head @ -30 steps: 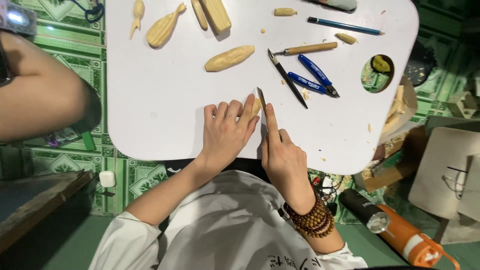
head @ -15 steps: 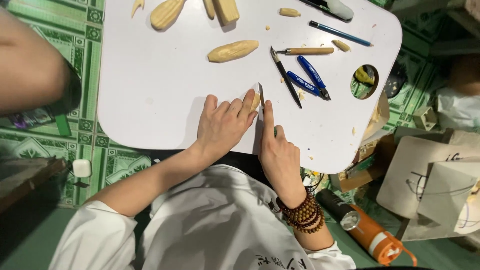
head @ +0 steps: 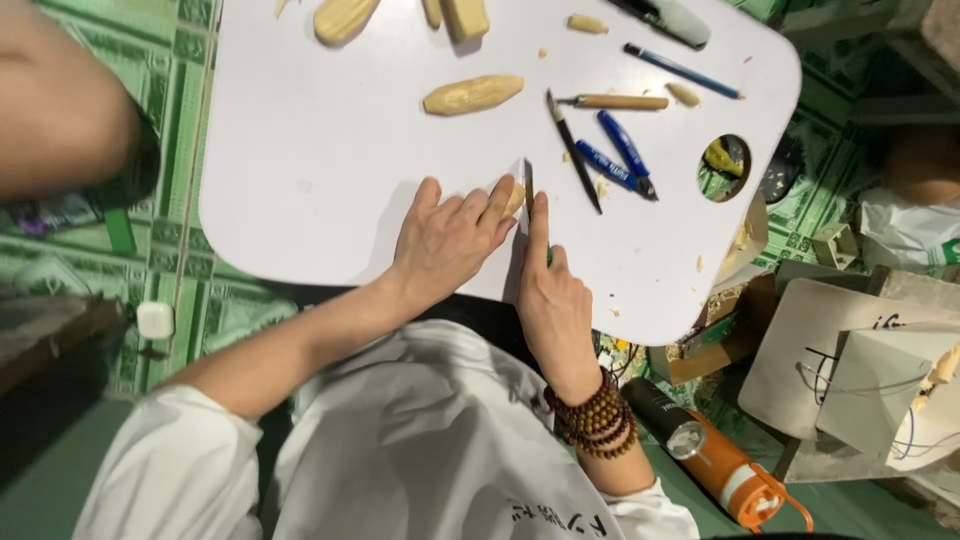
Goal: Carving and shaping a small wooden object using a craft knife on a portable workspace
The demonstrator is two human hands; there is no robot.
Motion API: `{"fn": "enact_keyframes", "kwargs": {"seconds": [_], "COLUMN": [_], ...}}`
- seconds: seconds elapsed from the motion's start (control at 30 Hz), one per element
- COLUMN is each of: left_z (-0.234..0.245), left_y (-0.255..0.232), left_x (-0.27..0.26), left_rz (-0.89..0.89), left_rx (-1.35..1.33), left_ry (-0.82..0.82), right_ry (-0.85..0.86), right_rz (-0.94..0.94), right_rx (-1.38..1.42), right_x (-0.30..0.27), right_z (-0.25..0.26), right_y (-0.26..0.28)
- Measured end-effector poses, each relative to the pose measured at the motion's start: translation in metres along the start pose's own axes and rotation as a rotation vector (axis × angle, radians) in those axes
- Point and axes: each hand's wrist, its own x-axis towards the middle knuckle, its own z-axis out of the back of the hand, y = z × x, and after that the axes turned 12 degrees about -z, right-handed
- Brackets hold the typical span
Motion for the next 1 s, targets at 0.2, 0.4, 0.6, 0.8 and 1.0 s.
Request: {"fn": "enact_keyframes", "kwargs": {"seconds": [0.2,0.4,0.6,0.8,1.0], "left_z": [0.008,0.0,-0.006,-0.004,-0.005], "left_y": [0.004,0.004,0.005,0.004,0.002], "left_x": [0.006,0.0,-0.005,-0.008,-0.008], "left_rz": [-0.034,0.003,-0.031,-0.05,-0.028], "left_rx": [-0.099,-0.113,-0.113,-0.112,-0.097], "left_ry": [-0.006,0.021,0.02,0.01,0.013], "right_ry": [-0.036,-0.048,-0.059,-0.097,-0.053], "right_rz": [-0.009,-0.071,-0.092,-0.09,-0.093], "right_rx": [0.017,-0.015,-0.065,-0.014,0.016], "right_x": [0.006,0.001,-0.011,-0.004,-0.019], "right_z": [-0.009,-0.014,-0.02,-0.015,-0.025], "right_y": [0.005,0.013,0.014,0.024,0.008]}}
